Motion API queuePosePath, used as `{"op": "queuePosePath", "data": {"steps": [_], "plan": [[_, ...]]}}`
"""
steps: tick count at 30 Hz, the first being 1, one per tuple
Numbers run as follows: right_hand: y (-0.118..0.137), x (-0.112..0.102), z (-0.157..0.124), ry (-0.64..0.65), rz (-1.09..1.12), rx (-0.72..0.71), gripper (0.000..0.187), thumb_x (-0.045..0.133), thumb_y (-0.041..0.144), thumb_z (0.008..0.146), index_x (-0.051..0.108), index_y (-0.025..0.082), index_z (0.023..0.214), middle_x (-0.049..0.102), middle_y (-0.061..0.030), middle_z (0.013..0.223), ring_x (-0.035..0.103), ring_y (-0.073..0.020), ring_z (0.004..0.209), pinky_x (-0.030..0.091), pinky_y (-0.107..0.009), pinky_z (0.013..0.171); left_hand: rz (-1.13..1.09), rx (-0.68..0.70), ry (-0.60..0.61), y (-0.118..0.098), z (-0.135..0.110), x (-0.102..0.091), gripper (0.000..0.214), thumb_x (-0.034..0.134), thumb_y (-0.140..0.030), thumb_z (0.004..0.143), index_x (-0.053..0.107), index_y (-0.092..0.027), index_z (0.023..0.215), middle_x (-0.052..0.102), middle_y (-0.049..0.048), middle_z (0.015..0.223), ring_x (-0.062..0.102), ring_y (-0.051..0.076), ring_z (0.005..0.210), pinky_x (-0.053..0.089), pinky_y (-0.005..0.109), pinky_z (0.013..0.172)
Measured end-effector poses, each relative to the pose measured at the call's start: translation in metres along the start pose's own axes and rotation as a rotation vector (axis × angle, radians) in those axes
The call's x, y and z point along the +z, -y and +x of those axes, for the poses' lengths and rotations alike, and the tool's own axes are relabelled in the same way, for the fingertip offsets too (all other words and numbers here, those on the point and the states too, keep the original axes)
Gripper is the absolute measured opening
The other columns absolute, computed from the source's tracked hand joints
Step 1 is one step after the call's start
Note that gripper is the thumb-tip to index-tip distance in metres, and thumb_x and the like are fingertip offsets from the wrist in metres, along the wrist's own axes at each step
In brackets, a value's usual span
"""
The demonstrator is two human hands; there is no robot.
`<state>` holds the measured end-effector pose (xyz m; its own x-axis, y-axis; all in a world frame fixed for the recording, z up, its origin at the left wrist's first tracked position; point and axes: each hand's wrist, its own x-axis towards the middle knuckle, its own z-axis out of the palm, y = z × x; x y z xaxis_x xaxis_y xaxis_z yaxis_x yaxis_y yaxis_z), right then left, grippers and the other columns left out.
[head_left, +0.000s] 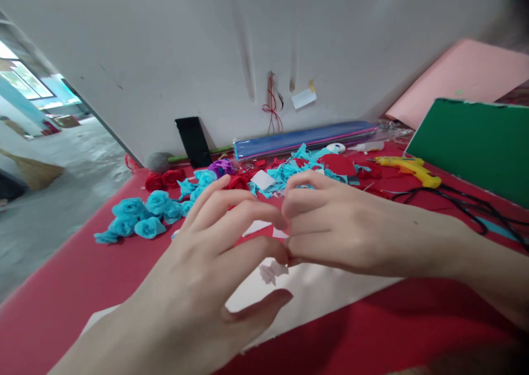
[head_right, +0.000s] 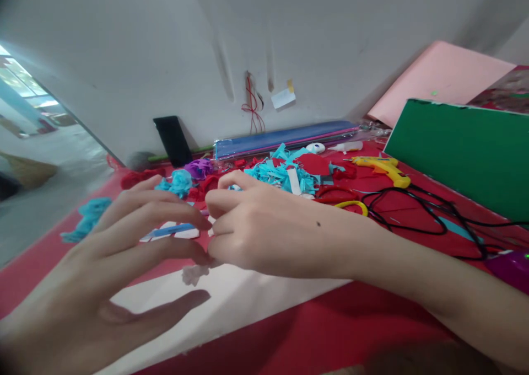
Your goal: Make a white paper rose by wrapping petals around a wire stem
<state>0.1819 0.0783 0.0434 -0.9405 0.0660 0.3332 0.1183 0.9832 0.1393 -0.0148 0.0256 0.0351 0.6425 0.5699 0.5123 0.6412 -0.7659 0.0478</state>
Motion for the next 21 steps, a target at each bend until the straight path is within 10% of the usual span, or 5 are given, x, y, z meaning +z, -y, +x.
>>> {"op": "queuePosePath", "data": {"steps": [21], "plan": [[-0.026, 0.033, 0.001, 0.017, 0.283, -0.008, 0.025, 0.044, 0.017, 0.090, 0.068, 0.017, 0.084, 0.066, -0.0003, 0.081, 0.049, -0.0135, 0.085, 0.035, -0.029, 0.082, -0.476, -0.244, 0.353, 0.022, 0.002, 0.021, 0.019, 0.067, -0.027, 0.071, 0.048, -0.024, 0.077, 0.048, -0.0046, 0.090, 0.043, 0.013, 0.095, 0.037, 0.024, 0.085]]}}
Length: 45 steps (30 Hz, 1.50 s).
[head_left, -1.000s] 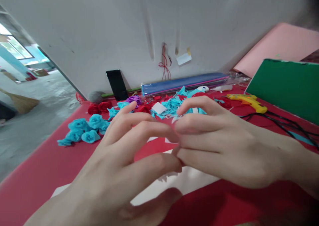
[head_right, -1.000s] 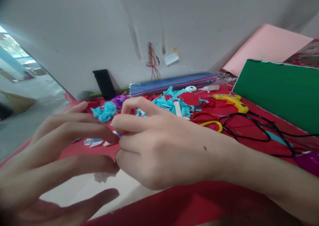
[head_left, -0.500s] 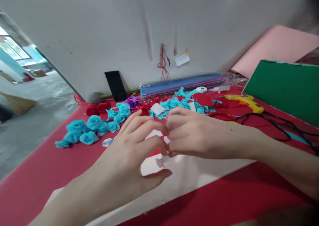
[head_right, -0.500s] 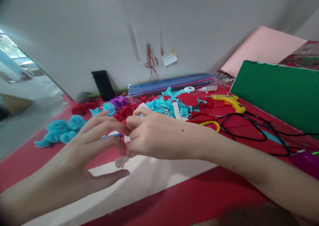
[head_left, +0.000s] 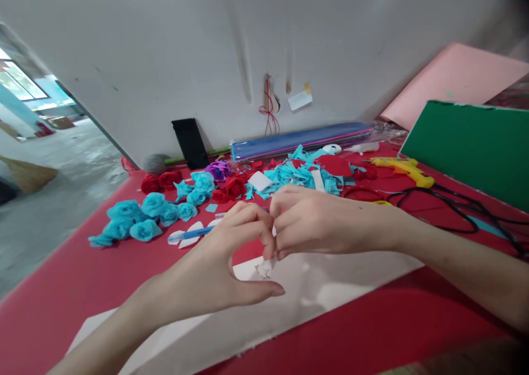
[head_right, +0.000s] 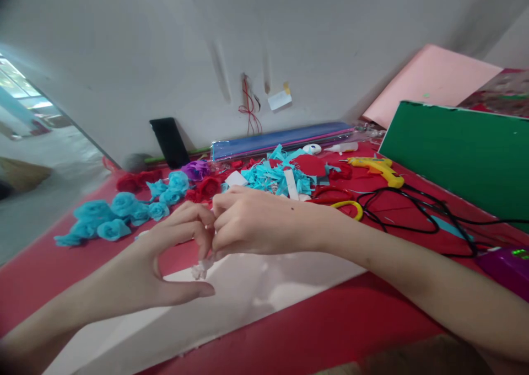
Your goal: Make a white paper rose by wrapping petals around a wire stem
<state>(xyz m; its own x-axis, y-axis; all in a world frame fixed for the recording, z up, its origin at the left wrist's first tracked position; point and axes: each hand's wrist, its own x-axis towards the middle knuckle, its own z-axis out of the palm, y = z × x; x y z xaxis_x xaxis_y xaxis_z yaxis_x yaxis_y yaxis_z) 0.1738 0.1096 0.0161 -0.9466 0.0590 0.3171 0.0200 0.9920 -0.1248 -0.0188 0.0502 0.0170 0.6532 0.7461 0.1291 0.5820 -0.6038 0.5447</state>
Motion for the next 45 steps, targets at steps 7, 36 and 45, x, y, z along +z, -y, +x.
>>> {"op": "queuePosePath", "data": {"steps": [7, 36, 45], "plan": [[-0.004, -0.001, -0.001, 0.056, 0.155, 0.046, 0.021, 0.048, 0.020, 0.088, 0.068, 0.014, 0.091, 0.067, -0.0029, 0.081, 0.048, -0.0140, 0.083, 0.036, -0.029, 0.080, 0.009, -0.095, 0.029, 0.003, 0.002, 0.000, 0.023, 0.068, -0.032, 0.068, 0.050, -0.024, 0.079, 0.048, -0.0027, 0.096, 0.045, 0.016, 0.097, 0.040, 0.028, 0.083], [0.019, -0.012, 0.000, -0.062, 0.191, 0.156, 0.022, 0.045, 0.010, 0.086, 0.066, 0.010, 0.079, 0.062, -0.0044, 0.071, 0.047, -0.0135, 0.074, 0.038, -0.028, 0.076, -0.037, -0.109, -0.165, -0.009, -0.003, 0.002, 0.031, 0.069, -0.030, 0.067, 0.044, -0.026, 0.085, 0.046, -0.0012, 0.104, 0.045, 0.017, 0.105, 0.041, 0.029, 0.090], [0.032, -0.014, 0.001, -0.078, 0.500, 0.387, 0.019, 0.049, 0.001, 0.078, 0.066, 0.009, 0.074, 0.064, 0.0005, 0.072, 0.054, -0.0079, 0.072, 0.040, -0.018, 0.066, 0.009, -0.036, -0.164, -0.015, -0.006, 0.002, 0.023, 0.066, -0.028, 0.070, 0.045, -0.026, 0.080, 0.046, -0.0032, 0.100, 0.045, 0.014, 0.101, 0.041, 0.026, 0.086]]}}
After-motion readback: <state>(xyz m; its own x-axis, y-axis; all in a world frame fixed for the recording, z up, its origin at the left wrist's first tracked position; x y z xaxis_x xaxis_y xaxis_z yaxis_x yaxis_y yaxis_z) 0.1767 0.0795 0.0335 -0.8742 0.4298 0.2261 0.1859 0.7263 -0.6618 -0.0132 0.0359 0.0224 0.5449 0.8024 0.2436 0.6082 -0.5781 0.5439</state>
